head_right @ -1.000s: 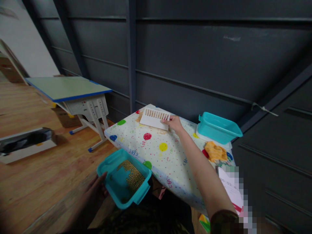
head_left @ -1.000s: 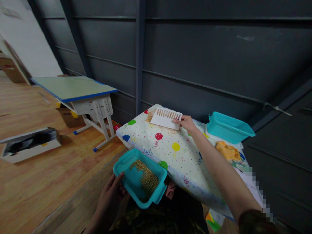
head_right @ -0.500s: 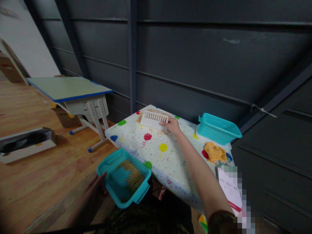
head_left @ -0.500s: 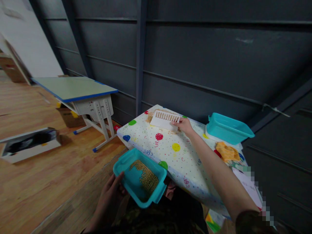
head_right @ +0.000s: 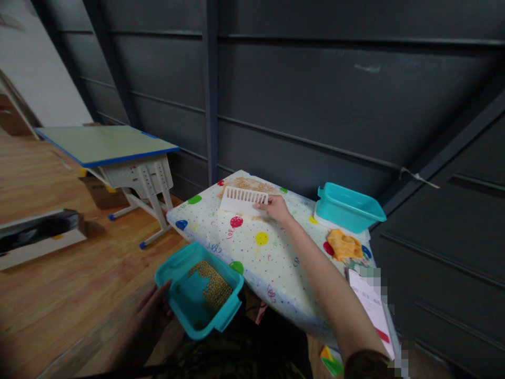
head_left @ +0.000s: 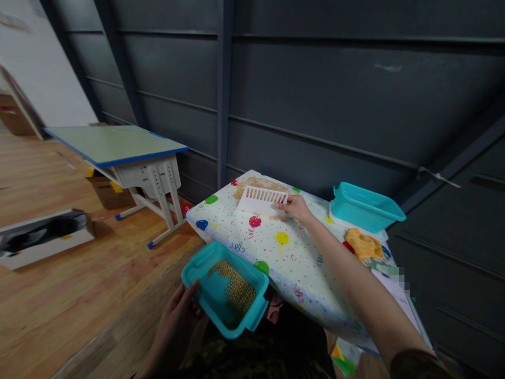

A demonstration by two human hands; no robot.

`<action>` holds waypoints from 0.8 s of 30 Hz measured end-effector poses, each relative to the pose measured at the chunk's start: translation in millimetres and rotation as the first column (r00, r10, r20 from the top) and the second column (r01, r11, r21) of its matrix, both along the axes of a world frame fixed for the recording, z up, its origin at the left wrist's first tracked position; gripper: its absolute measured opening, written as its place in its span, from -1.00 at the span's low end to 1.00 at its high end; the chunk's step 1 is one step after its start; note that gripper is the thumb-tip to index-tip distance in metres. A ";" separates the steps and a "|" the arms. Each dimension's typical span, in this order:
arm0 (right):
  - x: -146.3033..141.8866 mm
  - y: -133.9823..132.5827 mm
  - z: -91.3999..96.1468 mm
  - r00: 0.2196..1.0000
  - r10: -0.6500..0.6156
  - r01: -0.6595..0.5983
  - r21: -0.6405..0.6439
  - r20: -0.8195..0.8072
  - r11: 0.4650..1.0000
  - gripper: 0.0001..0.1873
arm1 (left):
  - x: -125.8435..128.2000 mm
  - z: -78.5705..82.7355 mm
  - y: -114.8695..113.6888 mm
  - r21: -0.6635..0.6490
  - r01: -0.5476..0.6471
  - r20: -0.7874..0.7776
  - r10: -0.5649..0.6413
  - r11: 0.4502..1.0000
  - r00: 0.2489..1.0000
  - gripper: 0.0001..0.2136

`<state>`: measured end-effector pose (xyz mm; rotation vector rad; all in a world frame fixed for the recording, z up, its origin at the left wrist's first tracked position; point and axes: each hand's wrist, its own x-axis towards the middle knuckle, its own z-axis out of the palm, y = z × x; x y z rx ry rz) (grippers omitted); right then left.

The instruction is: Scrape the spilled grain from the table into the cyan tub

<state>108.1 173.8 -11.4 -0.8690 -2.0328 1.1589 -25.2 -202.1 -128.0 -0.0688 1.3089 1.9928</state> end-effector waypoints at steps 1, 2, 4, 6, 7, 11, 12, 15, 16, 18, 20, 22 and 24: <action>0.9 -1.4 0.5 1.000 0.012 -0.012 0.001 0.006 1.000 -0.51 | -0.5 -1.2 -0.1 0.014 0.003 0.020 -0.003 1.000 1.000 -0.54; 1.5 -2.5 0.9 1.000 0.023 -0.023 0.002 0.011 1.000 -0.51 | -0.8 -2.2 -0.2 0.025 0.003 0.044 -0.004 1.000 0.999 -0.54; 2.3 -3.3 1.9 0.999 0.043 -0.043 0.004 0.012 0.999 -0.51 | -0.3 -3.1 -0.5 0.039 -0.009 0.088 0.006 0.999 0.996 -0.51; 2.7 -2.3 2.9 0.999 0.049 -0.049 0.008 -0.004 0.999 -0.52 | 1.0 -2.8 -1.1 0.050 -0.014 0.109 0.009 0.999 0.994 -0.49; 3.0 -1.1 3.5 0.999 0.043 -0.043 0.012 -0.018 0.999 -0.53 | 1.7 -2.3 -1.4 0.058 -0.014 0.106 0.008 0.998 0.994 -0.48; 9.3 6.5 6.8 0.998 -0.028 0.030 0.038 -0.054 0.999 -0.53 | 2.3 -1.8 -2.4 0.078 -0.010 0.088 0.003 0.997 0.996 -0.50; 12.7 8.5 7.9 0.998 -0.046 0.048 0.044 -0.049 0.998 -0.52 | 1.5 -2.4 -2.5 0.075 -0.006 0.085 0.000 0.997 0.996 -0.50; 27.0 12.5 11.6 0.996 -0.087 0.087 0.057 -0.005 0.995 -0.50 | -1.2 -5.0 -1.9 0.076 0.005 0.087 -0.011 0.997 0.996 -0.50; 32.2 13.1 12.8 0.995 -0.095 0.095 0.058 0.007 0.994 -0.49 | -1.5 -5.4 -1.6 0.083 0.002 0.091 -0.009 0.997 0.996 -0.51; 42.1 13.2 14.4 0.995 -0.097 0.096 0.057 0.015 0.994 -0.49 | -0.7 -4.5 -0.9 0.089 -0.006 0.101 -0.003 0.996 0.995 -0.51; 50.0 12.7 14.4 0.996 -0.093 0.092 0.053 0.014 0.994 -0.48 | 2.1 -1.0 -0.4 0.088 -0.018 0.094 0.010 0.996 0.996 -0.50; 55.4 12.7 12.5 0.995 -0.101 0.101 0.042 0.002 0.994 -0.47 | 5.9 4.1 -0.1 0.087 -0.033 0.080 0.026 0.996 0.996 -0.50; 57.9 13.4 9.8 0.992 -0.123 0.124 0.022 -0.028 0.992 -0.44 | 9.2 9.1 0.2 0.089 -0.043 0.074 0.036 0.995 0.997 -0.49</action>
